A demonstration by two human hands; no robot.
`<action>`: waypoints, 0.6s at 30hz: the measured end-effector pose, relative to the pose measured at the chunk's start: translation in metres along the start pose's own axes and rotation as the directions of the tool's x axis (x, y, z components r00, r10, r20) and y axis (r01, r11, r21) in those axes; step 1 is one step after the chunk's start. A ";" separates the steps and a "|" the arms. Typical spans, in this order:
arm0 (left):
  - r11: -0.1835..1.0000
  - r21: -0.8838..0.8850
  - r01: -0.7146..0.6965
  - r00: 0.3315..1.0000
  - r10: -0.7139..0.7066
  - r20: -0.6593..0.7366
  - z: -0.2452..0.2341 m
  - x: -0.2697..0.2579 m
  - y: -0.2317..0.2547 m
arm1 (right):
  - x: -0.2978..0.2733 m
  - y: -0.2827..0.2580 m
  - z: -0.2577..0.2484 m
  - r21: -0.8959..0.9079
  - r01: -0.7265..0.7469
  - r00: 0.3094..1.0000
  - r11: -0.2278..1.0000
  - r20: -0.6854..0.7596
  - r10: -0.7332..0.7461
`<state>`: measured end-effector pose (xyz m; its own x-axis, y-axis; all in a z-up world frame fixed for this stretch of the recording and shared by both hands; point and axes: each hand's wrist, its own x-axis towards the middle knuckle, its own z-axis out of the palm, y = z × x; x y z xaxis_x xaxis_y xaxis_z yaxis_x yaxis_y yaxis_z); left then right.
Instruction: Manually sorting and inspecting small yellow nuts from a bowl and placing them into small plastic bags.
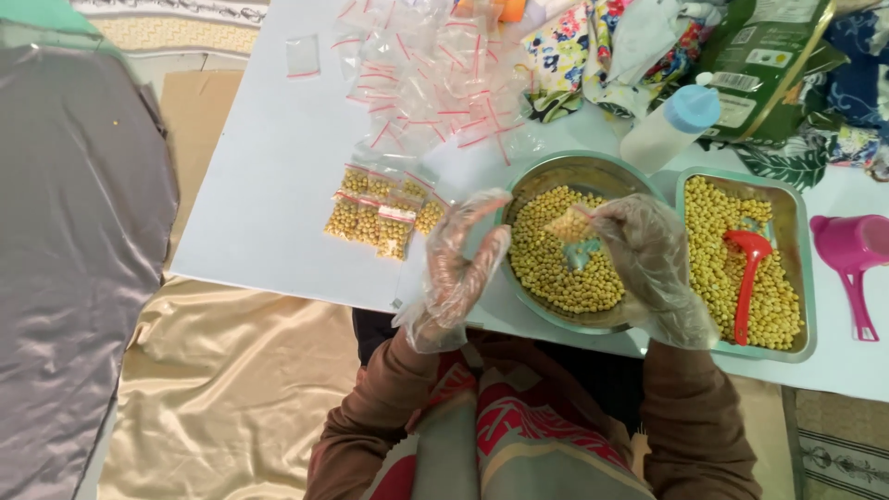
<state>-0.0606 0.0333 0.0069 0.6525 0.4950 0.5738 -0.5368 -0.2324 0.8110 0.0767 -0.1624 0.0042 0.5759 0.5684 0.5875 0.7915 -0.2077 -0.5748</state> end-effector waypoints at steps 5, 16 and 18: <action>0.930 0.365 -0.047 0.975 0.121 -0.184 -0.064 -0.017 -0.019 | 0.037 -0.026 0.008 0.118 0.052 0.988 0.992 0.138 -0.068; 0.737 0.673 -0.063 0.987 0.145 -0.066 -0.108 -0.051 -0.056 | 0.079 -0.061 0.116 0.021 0.101 0.790 0.995 0.606 -0.093; 0.678 0.728 -0.102 0.986 0.166 -0.016 -0.107 -0.051 -0.058 | 0.078 -0.052 0.130 -0.013 0.025 0.718 1.000 0.696 -0.008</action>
<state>-0.1202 0.1110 -0.0819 0.5457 0.4628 0.6986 -0.0414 -0.8178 0.5741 0.0539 -0.0033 0.0059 0.2641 0.9640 0.0297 0.8081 -0.2044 -0.5525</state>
